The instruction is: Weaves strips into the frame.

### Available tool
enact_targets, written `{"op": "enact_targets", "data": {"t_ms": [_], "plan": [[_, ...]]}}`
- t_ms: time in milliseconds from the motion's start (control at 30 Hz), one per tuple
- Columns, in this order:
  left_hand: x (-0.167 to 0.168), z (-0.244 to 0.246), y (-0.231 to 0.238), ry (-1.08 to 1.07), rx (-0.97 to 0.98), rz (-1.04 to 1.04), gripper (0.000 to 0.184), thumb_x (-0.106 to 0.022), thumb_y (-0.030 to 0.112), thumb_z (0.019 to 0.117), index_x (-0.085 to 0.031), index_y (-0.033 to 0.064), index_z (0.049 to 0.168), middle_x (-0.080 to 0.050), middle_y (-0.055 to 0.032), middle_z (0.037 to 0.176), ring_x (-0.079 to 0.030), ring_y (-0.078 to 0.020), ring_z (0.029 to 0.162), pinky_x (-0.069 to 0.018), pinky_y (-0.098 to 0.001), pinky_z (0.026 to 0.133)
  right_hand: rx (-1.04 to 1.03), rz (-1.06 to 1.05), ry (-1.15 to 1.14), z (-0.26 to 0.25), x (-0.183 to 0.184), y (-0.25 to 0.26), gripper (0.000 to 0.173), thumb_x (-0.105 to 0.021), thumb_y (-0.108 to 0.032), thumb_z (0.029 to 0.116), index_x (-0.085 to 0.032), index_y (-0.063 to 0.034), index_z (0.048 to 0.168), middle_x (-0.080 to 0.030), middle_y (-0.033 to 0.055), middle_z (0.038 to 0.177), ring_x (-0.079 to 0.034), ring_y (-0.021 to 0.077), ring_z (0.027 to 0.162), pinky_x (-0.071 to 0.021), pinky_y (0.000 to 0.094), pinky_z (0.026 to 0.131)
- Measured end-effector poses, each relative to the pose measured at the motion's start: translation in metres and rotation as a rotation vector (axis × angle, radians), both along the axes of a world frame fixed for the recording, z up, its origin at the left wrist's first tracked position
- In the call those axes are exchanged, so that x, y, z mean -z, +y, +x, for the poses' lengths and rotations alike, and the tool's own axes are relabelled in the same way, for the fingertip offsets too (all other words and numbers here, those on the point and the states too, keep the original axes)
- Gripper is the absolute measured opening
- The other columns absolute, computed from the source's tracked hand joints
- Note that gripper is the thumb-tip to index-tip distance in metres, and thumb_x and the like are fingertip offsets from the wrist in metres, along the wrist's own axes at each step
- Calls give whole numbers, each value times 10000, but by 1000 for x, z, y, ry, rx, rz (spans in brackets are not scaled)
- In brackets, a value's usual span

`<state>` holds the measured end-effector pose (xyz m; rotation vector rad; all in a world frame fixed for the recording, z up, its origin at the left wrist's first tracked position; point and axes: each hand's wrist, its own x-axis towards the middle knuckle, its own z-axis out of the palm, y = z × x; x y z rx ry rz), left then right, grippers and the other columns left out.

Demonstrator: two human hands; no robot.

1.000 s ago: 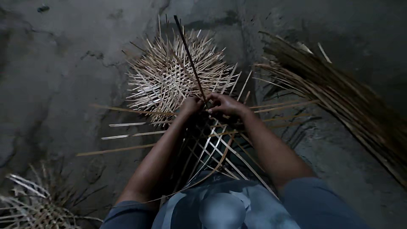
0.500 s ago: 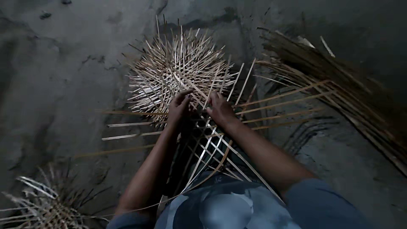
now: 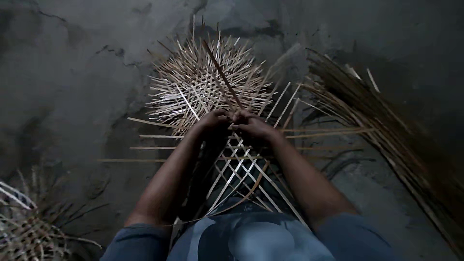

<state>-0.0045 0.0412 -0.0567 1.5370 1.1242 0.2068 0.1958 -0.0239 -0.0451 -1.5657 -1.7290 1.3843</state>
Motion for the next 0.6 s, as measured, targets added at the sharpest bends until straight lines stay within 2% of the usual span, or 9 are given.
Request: {"op": "enact_targets", "data": {"t_ms": [100, 167, 200, 333, 367, 433, 500, 533, 600], "plan": [[14, -25, -12, -270, -33, 27, 256, -489, 231, 1090, -599, 122, 1294, -684, -79, 1107, -659, -152, 819, -569, -343, 701, 76, 65, 81, 2, 19, 3, 284, -686, -199, 982, -621, -86, 1235, -713, 91, 1074, -707, 194, 814, -616, 409, 726], [26, -33, -8, -355, 19, 115, 237, -482, 163, 1075, -636, 106, 1247, -665, -41, 1264, -667, -118, 1008, -573, -320, 844, 152, 100, 3, -6, 22, 3, 323, -721, -212, 962, -636, -77, 1243, -724, 107, 1043, -715, 208, 820, -616, 432, 755], [27, -30, -4, -311, 31, 169, 228, -524, 163, 1064, -671, 112, 1229, -670, -34, 1264, -667, -120, 1033, -572, -336, 886, 214, 131, -51, -13, 24, 2, 306, -755, -212, 926, -666, -78, 1185, -717, 109, 1024, -707, 223, 846, -605, 465, 793], [14, -4, -6, -33, -93, 225, 202, -644, 255, 1021, -748, 173, 1174, -756, -21, 1011, -714, -132, 888, -586, -422, 870, 395, 333, -136, -24, 26, -7, 334, -847, -277, 826, -681, -37, 989, -675, 128, 976, -666, 253, 896, -571, 479, 826], [14, -2, -6, -43, -118, 207, 204, -644, 253, 1022, -747, 168, 1177, -754, -21, 968, -710, -128, 841, -590, -405, 835, 453, 406, -112, -20, 26, -8, 330, -837, -257, 836, -683, -17, 1003, -681, 136, 984, -668, 250, 903, -571, 460, 829], [14, -3, -7, -135, -140, 131, 213, -632, 224, 1029, -728, 145, 1203, -747, -30, 952, -708, -121, 802, -602, -350, 781, 606, 449, -24, -7, 20, -7, 333, -735, -152, 914, -662, 23, 1188, -707, 157, 1087, -705, 221, 917, -603, 401, 817], [15, -2, -9, -242, -142, 66, 212, -623, 184, 1032, -706, 111, 1212, -733, -59, 951, -704, -132, 776, -608, -323, 731, 739, 295, 66, 8, 8, -1, 421, -566, -84, 1010, -520, -4, 1420, -701, 151, 1170, -724, 179, 771, -628, 356, 668], [17, 0, -10, -256, -127, 79, 212, -627, 175, 1028, -706, 108, 1212, -735, -64, 970, -705, -135, 784, -606, -332, 737, 754, 181, 98, 14, 2, 5, 436, -509, -87, 1048, -462, -25, 1477, -694, 156, 1204, -730, 189, 749, -631, 359, 653], [19, 4, -9, -201, -69, 175, 208, -640, 195, 1018, -721, 143, 1202, -734, -55, 1039, -700, -148, 858, -588, -396, 813, 712, -38, 133, 25, -2, 21, 371, -495, -99, 1071, -518, -32, 1436, -690, 170, 1189, -743, 223, 785, -643, 381, 693]]}}
